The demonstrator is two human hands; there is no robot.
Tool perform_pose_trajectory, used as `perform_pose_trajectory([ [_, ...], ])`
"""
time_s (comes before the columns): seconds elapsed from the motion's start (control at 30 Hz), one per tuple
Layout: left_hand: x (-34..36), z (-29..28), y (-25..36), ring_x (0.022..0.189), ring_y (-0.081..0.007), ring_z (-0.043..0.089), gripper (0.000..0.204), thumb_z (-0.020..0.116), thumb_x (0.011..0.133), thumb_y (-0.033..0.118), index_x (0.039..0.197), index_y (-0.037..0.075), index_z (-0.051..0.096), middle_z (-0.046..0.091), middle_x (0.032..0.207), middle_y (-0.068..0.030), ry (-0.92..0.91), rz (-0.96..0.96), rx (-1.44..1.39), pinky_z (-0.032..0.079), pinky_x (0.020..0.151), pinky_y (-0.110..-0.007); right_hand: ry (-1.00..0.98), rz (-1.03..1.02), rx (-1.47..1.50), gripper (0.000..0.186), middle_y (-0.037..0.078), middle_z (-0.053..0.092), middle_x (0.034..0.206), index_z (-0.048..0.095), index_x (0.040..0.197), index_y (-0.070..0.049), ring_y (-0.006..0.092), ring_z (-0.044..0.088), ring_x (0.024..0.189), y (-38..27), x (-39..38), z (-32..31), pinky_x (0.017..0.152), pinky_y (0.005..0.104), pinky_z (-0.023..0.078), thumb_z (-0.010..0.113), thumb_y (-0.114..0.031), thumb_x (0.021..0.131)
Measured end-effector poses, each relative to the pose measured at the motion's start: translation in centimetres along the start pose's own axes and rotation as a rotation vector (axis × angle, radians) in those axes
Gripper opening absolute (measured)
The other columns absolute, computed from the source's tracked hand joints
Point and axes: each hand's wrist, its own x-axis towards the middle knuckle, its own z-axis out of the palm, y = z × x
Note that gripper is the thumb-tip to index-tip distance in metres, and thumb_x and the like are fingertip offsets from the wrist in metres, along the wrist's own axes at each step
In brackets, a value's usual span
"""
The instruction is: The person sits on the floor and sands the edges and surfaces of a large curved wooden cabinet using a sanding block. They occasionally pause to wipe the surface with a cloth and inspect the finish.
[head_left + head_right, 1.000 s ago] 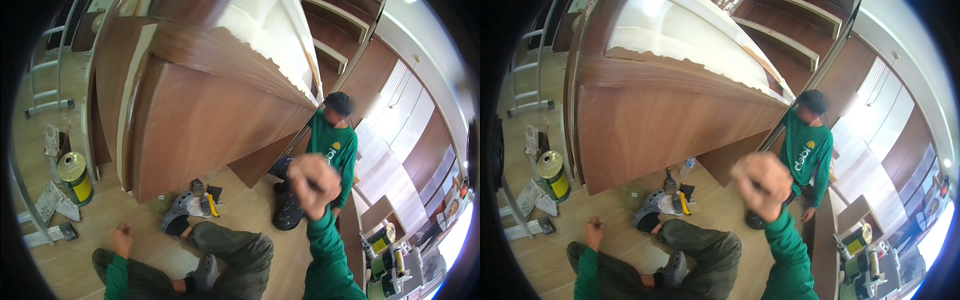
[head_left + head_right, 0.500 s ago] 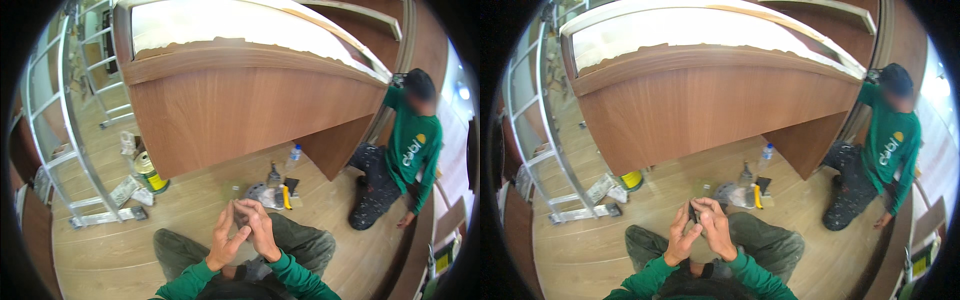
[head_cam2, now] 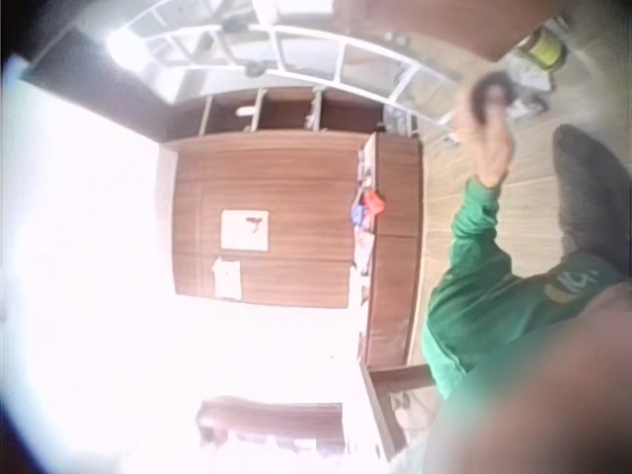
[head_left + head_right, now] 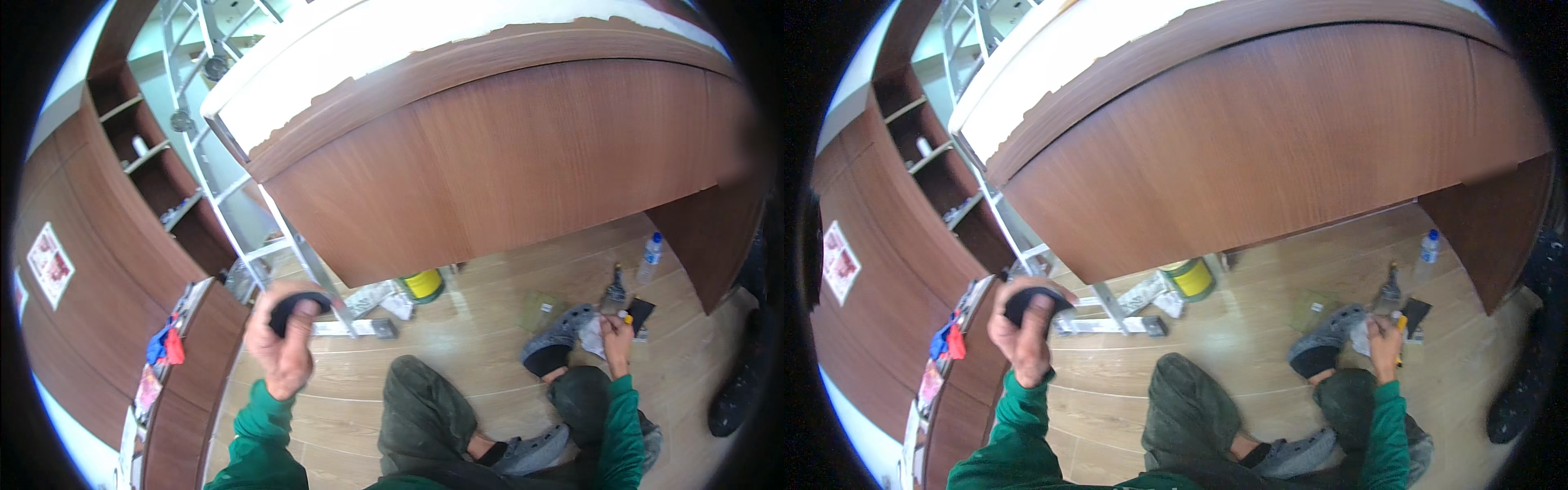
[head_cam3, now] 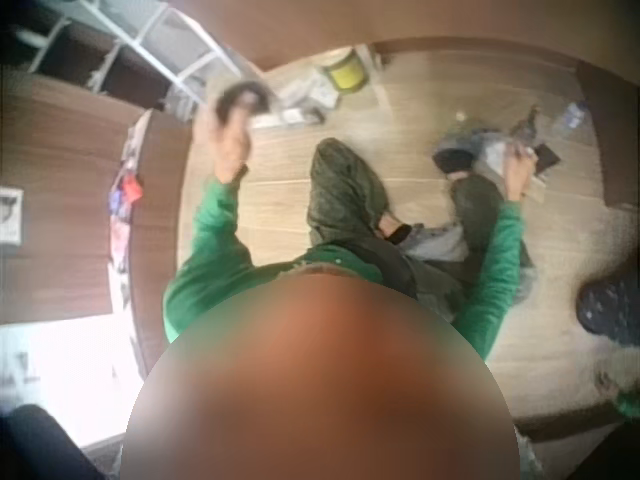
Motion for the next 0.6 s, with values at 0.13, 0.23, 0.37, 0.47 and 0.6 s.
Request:
perform_pose_trajectory([
  [0.13, 4.6, -1.5, 2.9, 0.09, -0.0275, 0.07, 0.016, 0.054, 0.102, 0.002, 0.116, -0.006, 0.058, 0.068, 0.105, -0.0208, 0.176, 0.376, 0.292, 0.056, 0.087, -0.037, -0.074, -0.064, -0.056, 0.024, 0.009, 0.068, 0.076, 0.072, 0.098, 0.007, 0.0155, 0.06, 0.066, 6.3, -1.5, 1.6, 0.062, 0.034, 0.048, 0.07, -0.016, 0.093],
  [0.23, 6.0, -2.6, 4.8, 0.086, -0.0234, 0.07, 0.022, 0.06, 0.097, -0.005, 0.118, -0.006, 0.056, 0.069, 0.102, -0.0192, 0.206, 0.555, 0.574, 0.056, 0.076, -0.032, -0.104, 0.011, 0.067, 0.024, 0.009, 0.067, 0.075, 0.071, 0.097, 0.007, 0.0155, 0.06, 0.065, 12.5, -3.9, 3.4, 0.06, 0.0338, 0.048, 0.069, -0.016, 0.094],
  [0.37, 7.8, -1.4, 5.7, 0.079, -0.0233, 0.066, 0.033, 0.079, 0.081, -0.007, 0.108, -0.005, 0.06, 0.07, 0.088, -0.0159, 0.157, 0.697, 0.811, 0.052, 0.069, -0.031, -0.123, 0.145, 0.135, 0.022, 0.008, 0.067, 0.075, 0.071, 0.095, 0.007, 0.0154, 0.061, 0.065, 14.1, -4.8, 3.4, 0.059, 0.0323, 0.049, 0.067, -0.015, 0.095],
  [0.47, 9.1, -0.7, 6.2, 0.077, -0.0246, 0.065, 0.025, 0.081, 0.081, -0.002, 0.099, -0.002, 0.064, 0.068, 0.085, -0.0148, 0.159, 0.712, 0.968, 0.051, 0.068, -0.032, -0.158, 0.128, 0.152, 0.019, 0.009, 0.068, 0.077, 0.07, 0.094, 0.008, 0.0151, 0.062, 0.063, 15.6, -4.2, 3.6, 0.058, 0.0316, 0.051, 0.066, -0.011, 0.095],
  [0.6, 10.2, 0.1, 5.6, 0.074, -0.025, 0.061, 0.026, 0.084, 0.08, 0.004, 0.097, 0.0, 0.065, 0.066, 0.082, -0.0112, 0.174, 0.762, 1.095, 0.05, 0.066, -0.033, -0.151, 0.181, 0.119, 0.015, 0.01, 0.068, 0.078, 0.07, 0.094, 0.007, 0.0151, 0.063, 0.066, 16.7, -4.2, 3.2, 0.059, 0.0326, 0.051, 0.066, -0.007, 0.093],
])
